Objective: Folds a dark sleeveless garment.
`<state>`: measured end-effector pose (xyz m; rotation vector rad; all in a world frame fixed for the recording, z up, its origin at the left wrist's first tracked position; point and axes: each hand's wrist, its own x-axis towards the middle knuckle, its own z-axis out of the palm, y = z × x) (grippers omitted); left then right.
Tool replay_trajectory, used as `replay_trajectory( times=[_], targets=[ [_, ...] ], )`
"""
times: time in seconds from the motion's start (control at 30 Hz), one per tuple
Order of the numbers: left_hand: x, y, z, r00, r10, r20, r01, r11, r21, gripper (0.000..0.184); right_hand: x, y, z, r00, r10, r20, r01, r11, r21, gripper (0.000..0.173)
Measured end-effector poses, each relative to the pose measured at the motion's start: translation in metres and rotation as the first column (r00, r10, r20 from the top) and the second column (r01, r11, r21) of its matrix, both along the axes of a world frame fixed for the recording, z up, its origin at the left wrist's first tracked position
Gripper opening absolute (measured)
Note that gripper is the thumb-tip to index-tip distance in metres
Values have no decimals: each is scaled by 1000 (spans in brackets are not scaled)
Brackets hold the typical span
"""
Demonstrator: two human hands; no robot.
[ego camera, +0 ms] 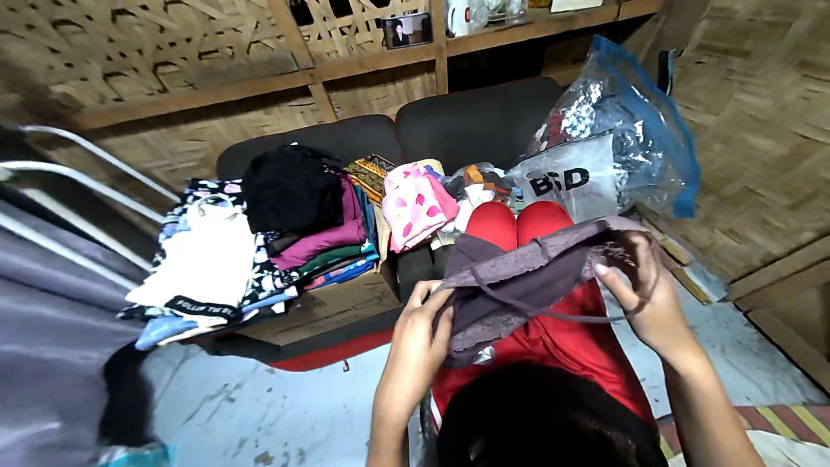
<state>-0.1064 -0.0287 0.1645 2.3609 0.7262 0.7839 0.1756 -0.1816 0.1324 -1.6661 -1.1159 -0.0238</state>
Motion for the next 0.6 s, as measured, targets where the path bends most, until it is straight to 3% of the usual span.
replay_trajectory(
  times=[0.07, 0.13, 0.2, 0.27, 0.33, 0.4, 0.47, 0.53, 0.57, 0.6],
  targets=[
    [6, -5, -1, 998, -40, 54, 41, 999, -27, 35, -4, 0, 4, 998, 45, 49, -31, 966, -256, 63],
    [11, -13, -1, 994, -81, 71, 86, 993, -77, 38, -5, 3, 6, 988, 151, 17, -123, 863, -491, 39],
    [17, -20, 0, 992, -115, 59, 122, 983, -134, 44, -13, 6, 9, 982, 182, -40, -170, 789, -590, 39],
    [24, -28, -1, 989, -123, 79, 135, 978, -158, 46, -31, 5, 11, 988, 156, 6, -131, 849, -511, 43],
    [30, -37, 2, 994, -100, 52, 107, 978, -181, 47, -48, 3, 14, 949, 314, 2, -295, 895, -335, 37],
    [35, -49, 8, 994, -104, 34, 108, 974, -198, 47, -61, 8, 13, 774, 630, -57, -629, 757, -179, 34],
    [38, -59, 4, 978, -179, 107, 190, 976, -103, 39, -73, 22, 3, 666, 741, -91, -746, 656, -118, 33],
    [37, -66, 2, 929, -341, 143, 350, 936, -42, 34, -81, 29, -11, 720, 649, -244, -689, 712, -138, 24],
    [36, -71, 5, 885, -444, 137, 455, 888, -67, 36, -82, 26, -15, 743, 544, -391, -654, 714, -249, 15],
    [35, -77, 8, 831, -541, 127, 554, 826, -107, 37, -81, 25, -17, 758, 353, -548, -617, 661, -427, 23]
  ],
)
